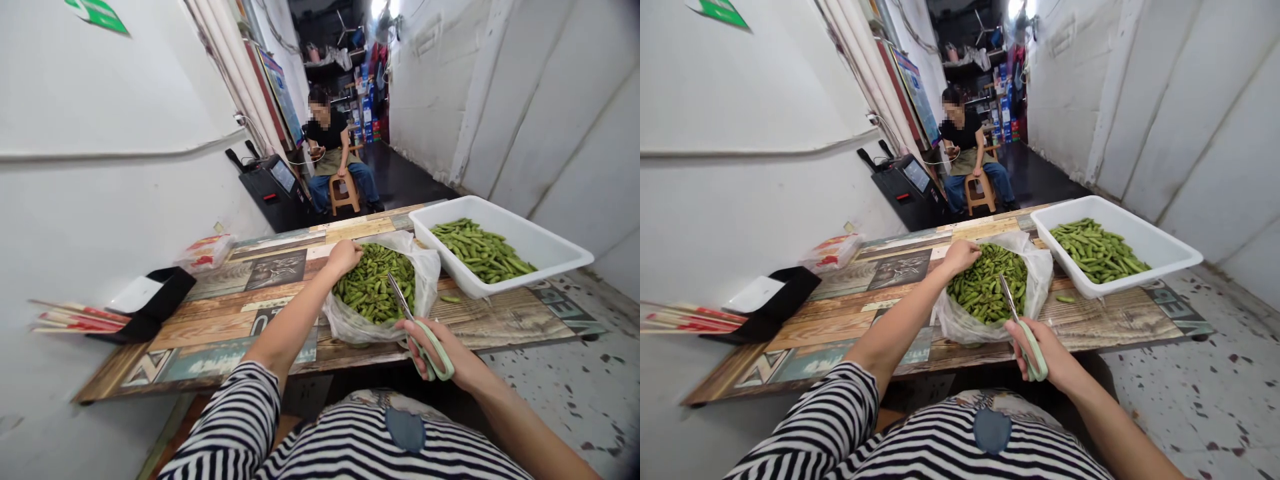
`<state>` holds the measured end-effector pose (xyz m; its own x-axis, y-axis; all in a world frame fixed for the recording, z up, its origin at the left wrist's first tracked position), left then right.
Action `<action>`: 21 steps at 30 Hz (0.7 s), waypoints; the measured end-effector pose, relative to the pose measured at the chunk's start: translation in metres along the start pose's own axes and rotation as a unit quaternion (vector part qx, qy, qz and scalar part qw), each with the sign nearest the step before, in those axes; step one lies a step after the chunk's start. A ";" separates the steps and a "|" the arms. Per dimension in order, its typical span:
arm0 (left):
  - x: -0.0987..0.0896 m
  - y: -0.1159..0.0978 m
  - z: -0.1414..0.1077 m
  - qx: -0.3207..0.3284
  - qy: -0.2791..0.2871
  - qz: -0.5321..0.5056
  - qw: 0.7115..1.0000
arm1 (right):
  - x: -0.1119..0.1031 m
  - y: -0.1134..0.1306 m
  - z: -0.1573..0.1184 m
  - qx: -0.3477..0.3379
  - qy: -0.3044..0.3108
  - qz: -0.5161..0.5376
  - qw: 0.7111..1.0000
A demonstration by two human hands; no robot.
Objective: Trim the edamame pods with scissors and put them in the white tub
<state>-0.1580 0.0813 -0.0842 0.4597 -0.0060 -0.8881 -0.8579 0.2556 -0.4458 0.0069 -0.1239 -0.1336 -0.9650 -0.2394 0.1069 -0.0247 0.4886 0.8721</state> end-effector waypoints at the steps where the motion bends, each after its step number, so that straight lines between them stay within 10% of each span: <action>1: -0.001 -0.003 -0.005 0.021 0.012 -0.004 1.000 | -0.001 0.000 0.001 -0.001 0.006 -0.004 1.000; 21: 0.008 -0.051 -0.078 0.185 0.195 -0.174 0.947 | 0.003 0.011 0.014 -0.085 0.010 -0.185 0.979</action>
<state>-0.1286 -0.0068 -0.0775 0.5187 -0.4902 -0.7004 -0.4975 0.4932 -0.7136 0.0005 -0.1073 -0.1310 -0.8928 -0.3905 -0.2247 -0.3268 0.2180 0.9196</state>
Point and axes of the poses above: each hand's wrist, its own z-axis towards the middle knuckle, its own x-axis out of the palm, y = z × x, the point moved 6 cm from there along z, towards the middle knuckle, and after that the axes turned 5 degrees about x, right-handed, at the moved point
